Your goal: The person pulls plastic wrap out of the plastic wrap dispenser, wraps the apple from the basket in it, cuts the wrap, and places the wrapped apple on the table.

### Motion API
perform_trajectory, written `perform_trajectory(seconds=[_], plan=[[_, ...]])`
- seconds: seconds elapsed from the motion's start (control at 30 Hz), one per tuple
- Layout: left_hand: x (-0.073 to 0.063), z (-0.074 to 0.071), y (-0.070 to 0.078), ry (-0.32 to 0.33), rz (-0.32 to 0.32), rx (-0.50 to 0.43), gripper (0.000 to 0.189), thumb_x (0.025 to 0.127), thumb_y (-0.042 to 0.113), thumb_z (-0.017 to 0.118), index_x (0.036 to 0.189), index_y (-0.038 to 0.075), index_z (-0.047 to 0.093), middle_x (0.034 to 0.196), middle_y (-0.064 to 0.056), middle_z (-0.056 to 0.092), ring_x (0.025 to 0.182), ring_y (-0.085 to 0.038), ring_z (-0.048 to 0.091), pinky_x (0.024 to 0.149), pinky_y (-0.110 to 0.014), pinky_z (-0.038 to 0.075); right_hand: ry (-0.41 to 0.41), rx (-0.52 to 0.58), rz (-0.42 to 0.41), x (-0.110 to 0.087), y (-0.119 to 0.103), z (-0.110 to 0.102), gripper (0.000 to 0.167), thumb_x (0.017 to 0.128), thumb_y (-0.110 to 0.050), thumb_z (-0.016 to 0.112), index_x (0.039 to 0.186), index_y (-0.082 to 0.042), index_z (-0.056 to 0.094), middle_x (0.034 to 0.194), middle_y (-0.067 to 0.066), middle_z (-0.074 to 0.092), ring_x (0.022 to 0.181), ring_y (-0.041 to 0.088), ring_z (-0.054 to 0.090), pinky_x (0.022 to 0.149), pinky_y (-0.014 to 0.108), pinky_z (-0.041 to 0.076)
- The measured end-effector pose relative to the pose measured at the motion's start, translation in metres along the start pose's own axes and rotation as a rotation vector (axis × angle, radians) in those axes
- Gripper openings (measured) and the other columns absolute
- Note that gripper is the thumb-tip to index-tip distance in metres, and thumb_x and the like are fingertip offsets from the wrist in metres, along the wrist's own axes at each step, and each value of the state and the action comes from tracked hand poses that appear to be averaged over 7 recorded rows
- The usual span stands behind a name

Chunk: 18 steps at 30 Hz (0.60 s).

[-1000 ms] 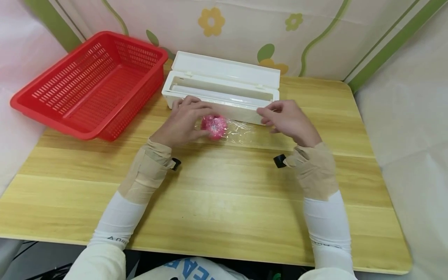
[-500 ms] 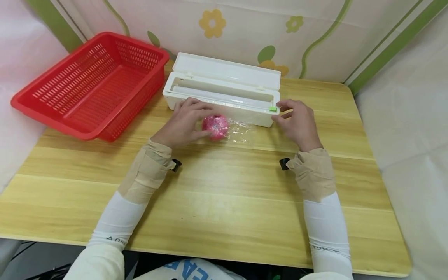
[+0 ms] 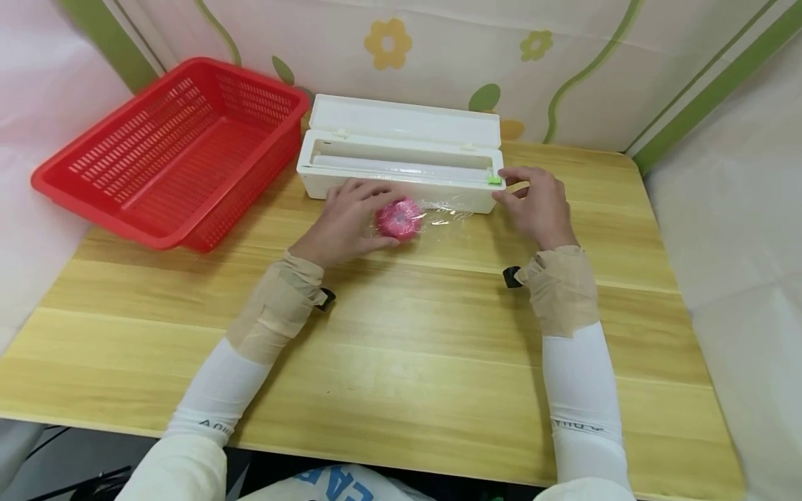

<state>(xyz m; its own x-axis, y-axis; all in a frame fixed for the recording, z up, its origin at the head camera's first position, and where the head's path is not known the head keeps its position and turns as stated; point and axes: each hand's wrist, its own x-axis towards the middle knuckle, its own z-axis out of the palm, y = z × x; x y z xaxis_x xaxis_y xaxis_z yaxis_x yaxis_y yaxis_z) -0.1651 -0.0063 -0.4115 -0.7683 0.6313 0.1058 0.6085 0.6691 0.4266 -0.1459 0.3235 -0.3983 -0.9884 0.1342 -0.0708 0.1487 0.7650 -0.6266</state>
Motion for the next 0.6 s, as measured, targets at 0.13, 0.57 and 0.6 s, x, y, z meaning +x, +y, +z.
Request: perform_trajectory(seconds=[0.13,0.57,0.6], plan=[[0.0,0.003,0.002,0.0,0.007,0.003,0.081,0.085,0.038,0.09,0.155,0.022,0.053,0.156,-0.004,0.054,0.147,-0.031,0.039,0.119,-0.056,0.03,-0.021,-0.005,0.011,0.004,-0.002,-0.001,0.049,0.101,-0.025,0.073,0.147,-0.013,0.063,0.138,0.017,0.066,0.115,0.036,0.068,0.067,0.012,0.049],[-0.003,-0.002,-0.003,0.033,0.009,0.016,0.081,0.085,0.032,0.091,0.155,0.025,0.051,0.156,-0.004,0.055,0.146,-0.031,0.042,0.121,-0.057,0.029,-0.332,0.059,0.112,-0.039,-0.042,0.012,0.084,0.1,-0.077,0.042,0.138,-0.006,0.065,0.138,0.019,0.064,0.125,0.035,0.057,0.103,0.054,0.047],[-0.003,-0.002,-0.004,0.036,0.014,0.017,0.081,0.085,0.033,0.091,0.155,0.024,0.052,0.155,-0.004,0.055,0.146,-0.03,0.042,0.121,-0.058,0.029,-0.369,0.068,0.115,-0.04,-0.043,0.014,0.085,0.099,-0.078,0.041,0.138,-0.007,0.065,0.141,0.019,0.063,0.128,0.035,0.056,0.106,0.055,0.046]])
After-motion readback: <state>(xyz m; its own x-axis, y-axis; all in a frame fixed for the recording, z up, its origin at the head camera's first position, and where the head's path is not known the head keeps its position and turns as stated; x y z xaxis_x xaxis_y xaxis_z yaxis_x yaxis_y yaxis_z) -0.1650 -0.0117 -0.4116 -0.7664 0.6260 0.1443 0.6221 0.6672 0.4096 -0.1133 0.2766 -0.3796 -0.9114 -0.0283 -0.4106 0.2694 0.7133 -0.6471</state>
